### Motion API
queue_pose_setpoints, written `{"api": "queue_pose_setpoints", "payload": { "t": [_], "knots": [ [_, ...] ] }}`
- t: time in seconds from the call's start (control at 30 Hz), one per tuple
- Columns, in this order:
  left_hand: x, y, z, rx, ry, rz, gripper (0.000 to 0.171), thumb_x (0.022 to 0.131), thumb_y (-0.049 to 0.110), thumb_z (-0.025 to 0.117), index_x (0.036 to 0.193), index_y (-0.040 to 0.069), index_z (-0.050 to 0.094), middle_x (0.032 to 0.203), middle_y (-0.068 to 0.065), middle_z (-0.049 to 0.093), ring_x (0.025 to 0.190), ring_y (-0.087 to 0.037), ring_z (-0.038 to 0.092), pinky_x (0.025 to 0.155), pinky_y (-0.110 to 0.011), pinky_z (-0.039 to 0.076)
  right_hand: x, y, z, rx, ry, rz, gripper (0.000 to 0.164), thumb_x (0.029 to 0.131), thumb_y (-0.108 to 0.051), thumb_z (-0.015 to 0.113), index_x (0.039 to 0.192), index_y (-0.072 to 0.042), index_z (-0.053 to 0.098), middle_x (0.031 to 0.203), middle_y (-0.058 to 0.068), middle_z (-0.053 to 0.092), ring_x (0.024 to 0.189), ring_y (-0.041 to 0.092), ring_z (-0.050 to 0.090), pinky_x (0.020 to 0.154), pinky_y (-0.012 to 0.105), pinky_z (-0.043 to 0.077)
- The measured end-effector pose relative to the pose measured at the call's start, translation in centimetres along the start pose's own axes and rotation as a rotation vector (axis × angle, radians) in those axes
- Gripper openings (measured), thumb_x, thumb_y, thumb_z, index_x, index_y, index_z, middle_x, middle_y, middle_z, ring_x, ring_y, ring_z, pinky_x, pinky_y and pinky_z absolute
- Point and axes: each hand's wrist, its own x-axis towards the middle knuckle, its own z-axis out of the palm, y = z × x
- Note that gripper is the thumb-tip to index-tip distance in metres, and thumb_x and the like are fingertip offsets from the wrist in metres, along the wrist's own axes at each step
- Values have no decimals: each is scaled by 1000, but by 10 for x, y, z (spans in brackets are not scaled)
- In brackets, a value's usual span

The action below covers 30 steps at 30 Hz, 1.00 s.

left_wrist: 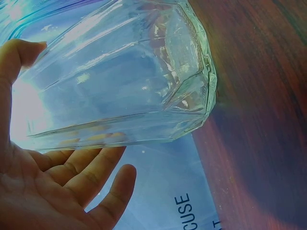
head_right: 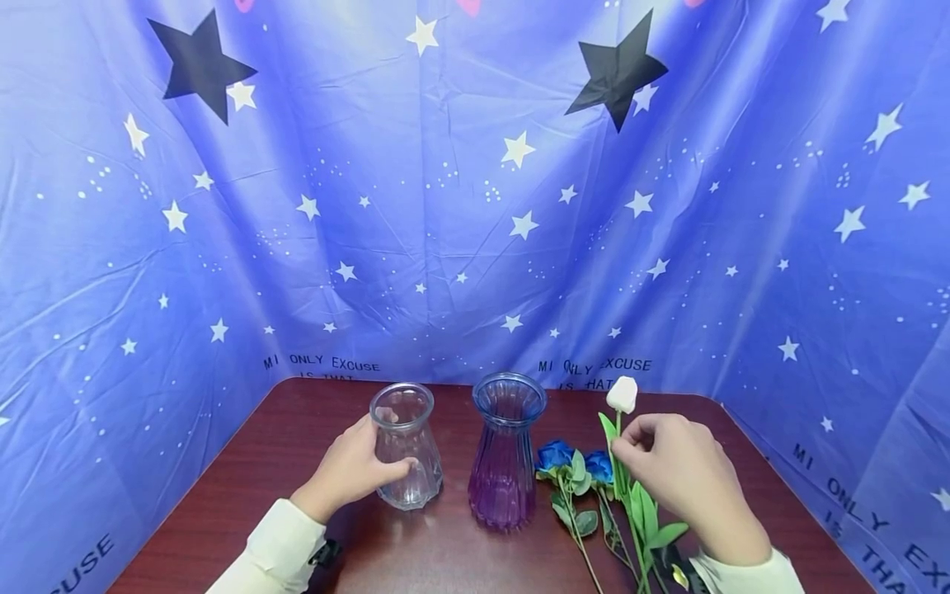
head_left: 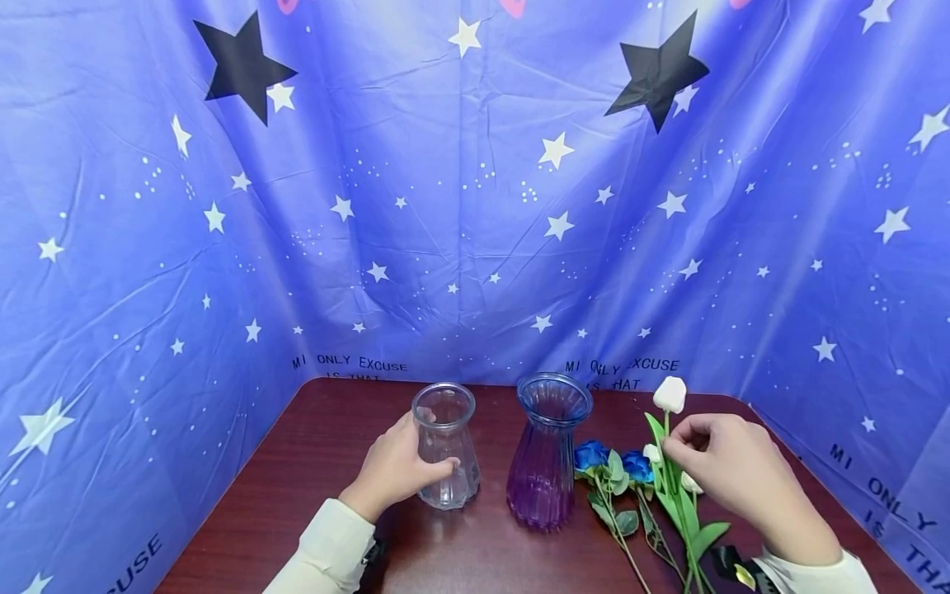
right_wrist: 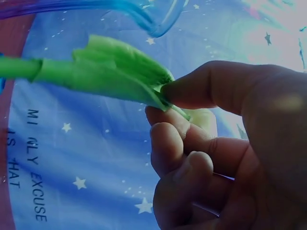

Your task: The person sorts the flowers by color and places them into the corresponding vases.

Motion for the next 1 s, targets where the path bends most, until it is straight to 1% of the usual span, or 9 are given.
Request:
{"api": "queue_pose_setpoints", "payload": {
  "t": [0.1,0.23,0.43,0.6,0.8,1.0],
  "knots": [
    [-1,-1,1,1,2,-1,82,70,51,89,138,19,56,119,1,70,105,-22,71,83,-47,58,-2,-5,-3,1,35,-7,9,92,-32,70,84,-29,73,68,-11,64,52,10,49,53,28,34],
    [-1,-2,2,1,4,0,82,70,52,89,138,19,56,120,1,70,105,-23,71,82,-47,58,-4,-11,-9,13,78,-8,12,93,-39,71,86,-29,74,66,-10,62,54,10,49,54,28,35],
    [-1,-1,1,-7,3,-3,81,70,51,89,137,19,57,119,0,70,104,-24,71,82,-47,58,-8,-20,-18,32,171,-35,10,93,-34,71,84,-31,73,65,-9,61,54,8,49,55,29,35],
    [-1,-1,0,-9,1,-6,80,70,51,89,136,19,57,119,0,70,104,-24,72,82,-47,58,-10,-22,-20,50,236,-72,10,93,-33,74,82,-32,73,65,-11,62,54,5,48,55,28,35],
    [0,-1,1,-4,-2,-9,78,71,50,89,135,18,57,119,0,70,104,-24,72,82,-47,58,-11,-23,-19,83,272,-72,7,92,-32,75,85,-29,75,66,-10,62,55,4,47,55,28,35],
    [1,1,1,4,4,-12,77,70,51,89,134,20,58,119,1,71,102,-24,72,80,-48,58,-10,-26,-16,125,263,-69,8,93,-36,76,88,-29,76,69,-10,66,57,5,52,55,28,37]
  ]
}}
